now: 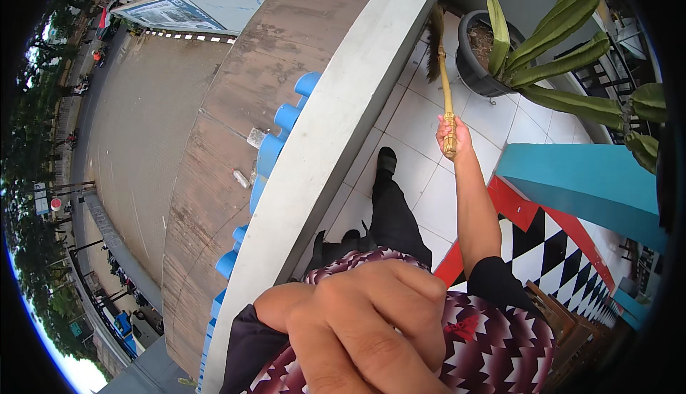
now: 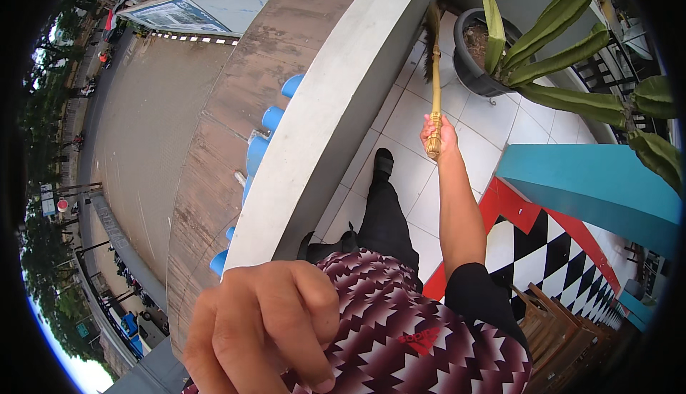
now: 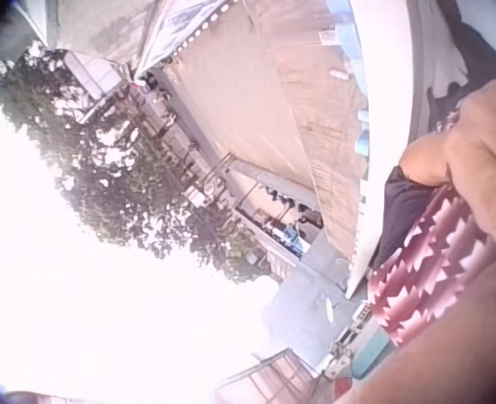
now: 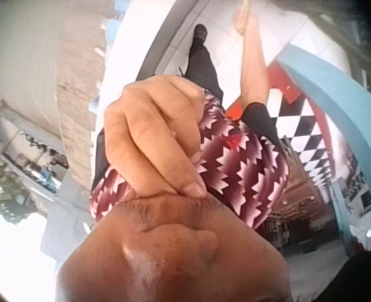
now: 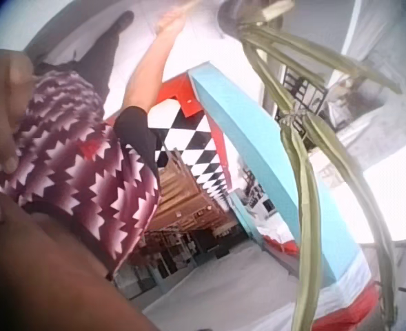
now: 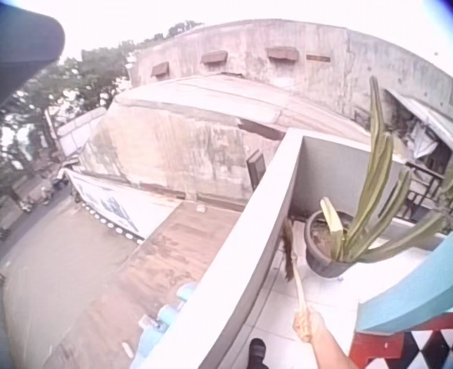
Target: The person sweeps debris from a checkered floor into a dustpan using a broom, moving chairs aside to reach under tables, and carries the gathered waste in the dustpan to a disposal area.
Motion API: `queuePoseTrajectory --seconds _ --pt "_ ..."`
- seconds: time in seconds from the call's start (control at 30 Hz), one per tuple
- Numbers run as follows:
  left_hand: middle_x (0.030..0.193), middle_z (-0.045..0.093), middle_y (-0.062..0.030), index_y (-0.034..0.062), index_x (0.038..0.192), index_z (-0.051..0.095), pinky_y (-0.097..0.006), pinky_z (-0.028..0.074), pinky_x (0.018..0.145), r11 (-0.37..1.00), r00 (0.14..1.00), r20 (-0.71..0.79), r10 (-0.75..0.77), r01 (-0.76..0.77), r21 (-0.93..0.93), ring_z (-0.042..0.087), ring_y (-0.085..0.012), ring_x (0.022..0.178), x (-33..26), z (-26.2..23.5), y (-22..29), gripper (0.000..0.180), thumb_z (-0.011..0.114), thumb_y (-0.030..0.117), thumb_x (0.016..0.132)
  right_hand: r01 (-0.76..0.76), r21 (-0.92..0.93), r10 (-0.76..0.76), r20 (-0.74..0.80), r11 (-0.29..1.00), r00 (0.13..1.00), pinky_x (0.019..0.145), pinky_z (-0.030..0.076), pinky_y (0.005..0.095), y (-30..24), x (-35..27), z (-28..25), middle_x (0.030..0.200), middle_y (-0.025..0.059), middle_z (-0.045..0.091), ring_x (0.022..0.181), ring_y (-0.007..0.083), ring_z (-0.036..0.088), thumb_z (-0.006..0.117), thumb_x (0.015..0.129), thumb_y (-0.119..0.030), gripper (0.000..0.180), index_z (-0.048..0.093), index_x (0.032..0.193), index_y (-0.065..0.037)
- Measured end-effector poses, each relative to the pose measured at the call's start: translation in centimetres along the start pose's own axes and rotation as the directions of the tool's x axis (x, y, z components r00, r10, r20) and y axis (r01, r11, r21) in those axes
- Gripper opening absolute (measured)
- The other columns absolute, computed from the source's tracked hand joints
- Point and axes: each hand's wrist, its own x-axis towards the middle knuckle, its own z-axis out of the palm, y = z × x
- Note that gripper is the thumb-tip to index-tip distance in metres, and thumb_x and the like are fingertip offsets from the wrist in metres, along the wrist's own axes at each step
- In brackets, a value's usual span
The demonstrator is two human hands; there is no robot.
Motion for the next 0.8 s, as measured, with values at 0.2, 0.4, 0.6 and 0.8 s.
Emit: queuePoseTrajectory --seconds 0.2,0.4,0.6,0.8 --pt "0.050 0.056 -0.0143 0.0013 0.051 0.038 -0.025 0.030 0.032 0.982 0.769 -0.635 -0.070 0.165 0.092 0.047 -0.0183 0.033 6.2 -4.9 -9.6 0.036 0.049 0.006 0.085 0.100 -0.349 -0.163 -0.155 0.932 0.974 0.040 0.040 0.0267 -14.1 17.3 9.1 0.059 0.0036 0.047 0.044 0.0119 0.044 0.031 0.097 -0.044 0.045 0.047 0.086 -0.003" --pt "0.086 0.069 -0.0049 0.0105 0.077 0.066 -0.021 0.034 0.051 0.927 0.937 -0.294 -0.190 0.270 0.261 0.053 -0.0121 0.064 6.5 -16.7 -17.0 0.006 0.069 0.006 0.078 0.025 -0.765 -0.515 -0.409 0.644 0.753 0.039 0.045 0.0350 -18.7 29.2 9.6 0.059 0.0094 0.050 0.044 0.0196 0.050 0.036 0.096 -0.036 0.039 0.048 0.086 -0.001" --pt "0.086 0.069 -0.0036 0.0106 0.077 0.065 -0.022 0.032 0.050 0.905 0.952 -0.182 -0.245 0.292 0.309 0.056 -0.0114 0.065 7.6 -20.9 -19.3 0.007 0.071 0.008 0.076 -0.375 -0.909 -0.493 -0.415 0.184 0.765 0.042 0.048 0.0366 -12.4 25.2 2.2 0.061 0.0146 0.056 0.044 0.0241 0.056 0.040 0.095 -0.036 0.045 0.052 0.086 0.006" --pt "0.084 0.069 -0.0033 0.0099 0.078 0.064 -0.022 0.032 0.049 0.926 0.961 -0.106 -0.257 0.276 0.259 0.056 -0.0114 0.063 10.4 -20.1 -17.4 0.009 0.072 0.008 0.075 -0.546 -0.834 -0.511 -0.436 -0.080 0.741 0.046 0.051 0.0375 -5.9 7.1 -4.8 0.071 0.0217 0.062 0.048 0.0275 0.061 0.042 0.093 -0.039 0.049 0.054 0.088 0.009"
